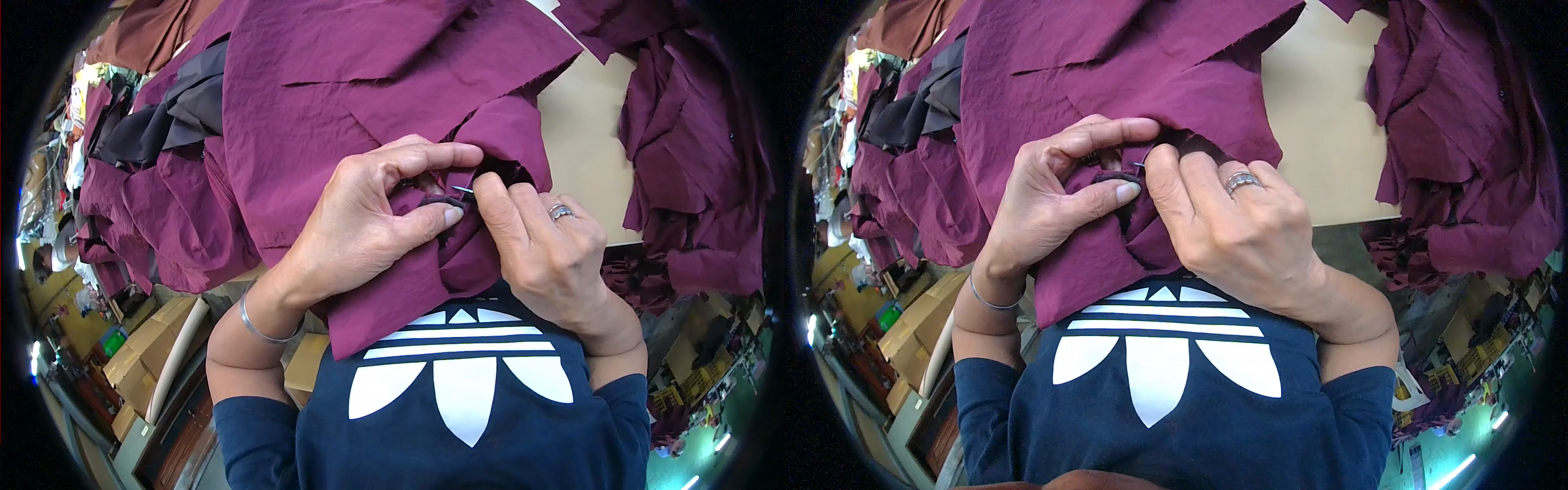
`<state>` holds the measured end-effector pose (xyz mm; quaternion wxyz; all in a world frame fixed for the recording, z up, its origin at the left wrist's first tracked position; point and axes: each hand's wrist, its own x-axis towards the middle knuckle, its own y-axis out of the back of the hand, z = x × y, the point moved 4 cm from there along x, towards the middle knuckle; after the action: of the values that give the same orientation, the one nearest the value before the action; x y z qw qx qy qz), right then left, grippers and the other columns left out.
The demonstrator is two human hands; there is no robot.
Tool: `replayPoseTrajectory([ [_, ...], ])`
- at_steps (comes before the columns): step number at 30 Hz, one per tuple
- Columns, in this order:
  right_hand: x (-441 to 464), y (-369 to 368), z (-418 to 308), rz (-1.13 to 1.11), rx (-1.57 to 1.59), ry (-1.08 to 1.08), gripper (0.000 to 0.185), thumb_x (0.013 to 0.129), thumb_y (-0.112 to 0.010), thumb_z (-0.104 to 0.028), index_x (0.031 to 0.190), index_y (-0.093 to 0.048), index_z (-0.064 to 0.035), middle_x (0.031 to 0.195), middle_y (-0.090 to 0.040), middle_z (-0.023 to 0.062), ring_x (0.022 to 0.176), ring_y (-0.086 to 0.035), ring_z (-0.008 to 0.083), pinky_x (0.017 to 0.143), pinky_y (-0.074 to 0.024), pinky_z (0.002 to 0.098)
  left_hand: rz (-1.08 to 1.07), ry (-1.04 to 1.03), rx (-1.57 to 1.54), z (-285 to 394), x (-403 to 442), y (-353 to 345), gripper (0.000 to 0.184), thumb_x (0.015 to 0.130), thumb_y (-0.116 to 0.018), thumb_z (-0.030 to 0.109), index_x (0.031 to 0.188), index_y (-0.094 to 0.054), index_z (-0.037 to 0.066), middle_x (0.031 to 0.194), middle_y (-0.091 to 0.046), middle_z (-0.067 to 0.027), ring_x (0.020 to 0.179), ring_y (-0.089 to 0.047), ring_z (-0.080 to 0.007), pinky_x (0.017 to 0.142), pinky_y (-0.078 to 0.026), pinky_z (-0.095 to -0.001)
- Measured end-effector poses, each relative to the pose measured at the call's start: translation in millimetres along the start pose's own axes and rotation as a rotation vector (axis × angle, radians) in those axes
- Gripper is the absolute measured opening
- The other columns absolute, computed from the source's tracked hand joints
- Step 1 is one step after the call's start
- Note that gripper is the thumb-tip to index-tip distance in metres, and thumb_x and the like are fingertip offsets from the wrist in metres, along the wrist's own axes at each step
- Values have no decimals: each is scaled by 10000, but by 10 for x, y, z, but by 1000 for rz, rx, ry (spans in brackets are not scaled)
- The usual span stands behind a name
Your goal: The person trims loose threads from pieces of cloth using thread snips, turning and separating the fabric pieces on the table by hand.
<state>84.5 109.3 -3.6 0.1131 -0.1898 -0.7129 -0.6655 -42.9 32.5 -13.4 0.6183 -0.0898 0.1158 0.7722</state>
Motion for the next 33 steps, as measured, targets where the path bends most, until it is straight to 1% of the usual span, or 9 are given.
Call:
replayPoseTrajectory([
  [4, -10, 45, 91, -93, 190, -96, 284, 681, -599, -69, 959, -581, -11, 654, -490, 23, 506, -512, 121, 457, -417, 237, 51, 1, -104, 22, 10, -5, 436, 697, -680, 42, 1109, -542, -3, 1040, -563, -66, 844, -493, -97, 763, -419, -221],
  [8, 30, 143, 323, 227, 661, -348, 502, 552, -709, 25, 1030, -561, -16, 945, -592, 139, 873, -595, 280, 697, -512, 305, 59, -3, -163, 22, 0, 15, 442, 693, -689, 29, 1075, -468, 24, 980, -511, -49, 851, -488, -89, 767, -414, -214],
  [11, 169, -73, 486, 265, 770, -346, 407, 616, -656, 36, 1008, -567, -24, 931, -587, 124, 858, -597, 239, 704, -490, 286, 48, 3, -160, 50, 6, 5, 430, 698, -686, 23, 1044, -431, 44, 941, -489, -40, 848, -490, -87, 769, -415, -218],
  [16, 289, -148, 633, -160, 1130, -491, 244, 681, -577, 36, 921, -553, -6, 747, -582, 87, 695, -600, 217, 617, -460, 313, 101, -120, -63, 217, -84, 65, 342, 710, -642, -25, 1002, -476, 39, 909, -511, -47, 849, -521, -130, 738, -441, -263],
  [19, 611, 115, 616, -20, 946, -265, 246, 652, -564, 60, 888, -537, -3, 726, -554, 71, 667, -556, 177, 631, -430, 259, 128, -528, 915, 664, -196, 58, 301, 625, -582, -75, 884, -610, 76, 823, -533, -88, 740, -555, -233, 636, -461, -319],
  [26, 1299, 549, 189, 287, 501, 207, 144, 678, -558, -86, 815, -519, -64, 699, -539, 81, 558, -588, 240, 464, -453, 323, 15, -288, 1194, 1069, -383, 214, 392, 657, -552, -16, 1026, -542, 116, 778, -473, -124, 670, -528, -288, 571, -444, -369],
  [28, 1387, 507, 131, 199, 496, 223, 278, 603, -643, -61, 861, -541, -77, 771, -561, 64, 611, -585, 235, 508, -445, 323, -34, -301, 1203, 997, -411, 267, 330, 720, -529, 34, 1035, -502, 129, 799, -462, -144, 634, -538, -299, 547, -443, -382],
  [32, 1434, 377, 4, 184, 432, 353, 189, 654, -559, -61, 841, -536, -80, 753, -534, 55, 561, -576, 215, 466, -440, 312, -423, 209, 979, 735, -361, 295, 437, 668, -520, -2, 1096, -505, 82, 927, -544, -188, 798, -541, -374, 700, -444, -403],
  [33, 1399, 315, -23, 150, 464, 373, 204, 660, -533, -55, 862, -543, -82, 792, -544, 67, 562, -580, 218, 466, -448, 318, -549, 210, 826, 565, -322, 270, 405, 687, -540, 26, 1091, -515, 40, 1022, -572, -175, 870, -571, -303, 766, -443, -345],
])
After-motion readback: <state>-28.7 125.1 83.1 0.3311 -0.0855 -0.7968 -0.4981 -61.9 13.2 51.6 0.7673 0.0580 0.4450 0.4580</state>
